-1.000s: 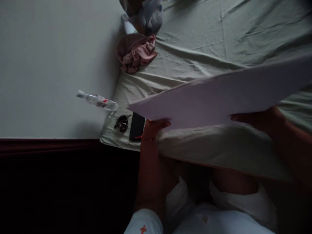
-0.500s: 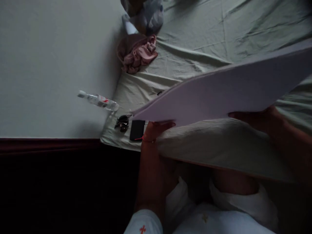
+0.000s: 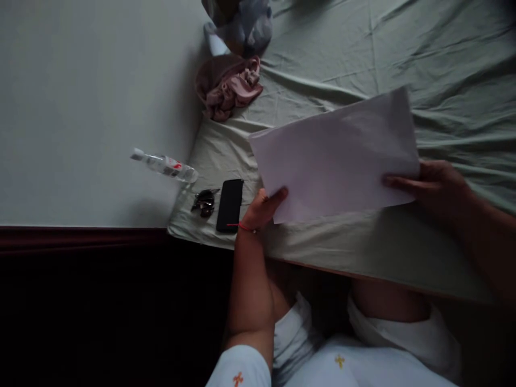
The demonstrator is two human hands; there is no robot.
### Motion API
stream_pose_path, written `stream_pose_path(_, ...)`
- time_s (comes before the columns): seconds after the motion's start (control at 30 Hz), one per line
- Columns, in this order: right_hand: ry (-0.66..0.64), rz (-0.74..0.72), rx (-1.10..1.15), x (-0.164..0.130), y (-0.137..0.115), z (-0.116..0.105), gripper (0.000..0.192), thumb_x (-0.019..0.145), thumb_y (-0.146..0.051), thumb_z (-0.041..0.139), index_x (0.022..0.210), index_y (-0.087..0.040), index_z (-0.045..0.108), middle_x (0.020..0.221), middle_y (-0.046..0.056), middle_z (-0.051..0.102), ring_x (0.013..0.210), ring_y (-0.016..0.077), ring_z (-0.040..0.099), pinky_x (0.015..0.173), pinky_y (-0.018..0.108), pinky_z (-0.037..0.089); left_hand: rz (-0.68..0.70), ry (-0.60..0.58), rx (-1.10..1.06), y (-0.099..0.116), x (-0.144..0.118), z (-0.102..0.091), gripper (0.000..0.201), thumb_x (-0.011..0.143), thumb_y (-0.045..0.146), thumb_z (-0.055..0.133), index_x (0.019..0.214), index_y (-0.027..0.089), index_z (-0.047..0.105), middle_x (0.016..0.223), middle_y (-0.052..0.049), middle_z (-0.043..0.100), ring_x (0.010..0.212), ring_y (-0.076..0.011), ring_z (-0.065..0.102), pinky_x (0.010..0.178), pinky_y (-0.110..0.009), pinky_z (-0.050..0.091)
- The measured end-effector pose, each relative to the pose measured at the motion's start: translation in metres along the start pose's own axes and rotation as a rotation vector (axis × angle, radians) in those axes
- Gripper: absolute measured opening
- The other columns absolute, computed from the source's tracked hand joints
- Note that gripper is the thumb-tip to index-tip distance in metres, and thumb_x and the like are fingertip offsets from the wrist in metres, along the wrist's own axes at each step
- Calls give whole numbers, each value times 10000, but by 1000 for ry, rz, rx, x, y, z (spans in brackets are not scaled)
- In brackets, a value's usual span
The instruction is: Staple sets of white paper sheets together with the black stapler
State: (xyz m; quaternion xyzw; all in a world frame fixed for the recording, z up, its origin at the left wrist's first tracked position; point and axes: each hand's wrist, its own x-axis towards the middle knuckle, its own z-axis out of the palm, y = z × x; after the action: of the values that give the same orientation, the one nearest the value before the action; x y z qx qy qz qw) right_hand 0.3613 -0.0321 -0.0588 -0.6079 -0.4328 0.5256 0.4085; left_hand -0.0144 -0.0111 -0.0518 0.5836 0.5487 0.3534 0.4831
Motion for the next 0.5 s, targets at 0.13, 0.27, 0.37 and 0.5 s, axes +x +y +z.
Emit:
stream_pose_path(0.13, -56, 68, 98, -1, -12, 0, 471, 545, -490, 964, 873, -188, 815, 854, 37, 747, 661, 113, 613, 569, 225, 521, -58, 55, -138, 1, -3, 1, 334, 813, 530, 787, 1004, 256, 778, 1067, -81, 769, 1097, -275, 718, 982, -417, 609)
stream_pose_path(0.27, -18, 37, 138, -1, -20, -6, 518, 584, -409, 957, 1052, -236, 816, 982, 40, 783, 749, 136, 678, 608, 221, 558, -77, 44, -170, 6, -6, 1, 395, 791, 502, 806, 1093, 249, 776, 1136, -85, 758, 1072, -257, 726, 928, -371, 617)
stream_pose_path(0.37, 55, 45, 174, -1, -25, -16, 534, 584, -375, 944, 1086, -252, 808, 993, 49, 780, 765, 165, 695, 618, 261, 579, -63, -73, -91, 8, -7, 3, 356, 807, 542, 787, 997, 241, 786, 1031, -81, 764, 943, -245, 730, 816, -362, 630)
stream_pose_path(0.5, 163, 138, 211, -5, -34, -22, 386, 510, -347, 967, 798, -205, 754, 820, 55, 732, 653, 169, 647, 551, 288, 555, -74, -52, -40, 14, -9, 10, 329, 691, 502, 896, 844, 236, 775, 821, -48, 741, 760, -241, 704, 651, -361, 624)
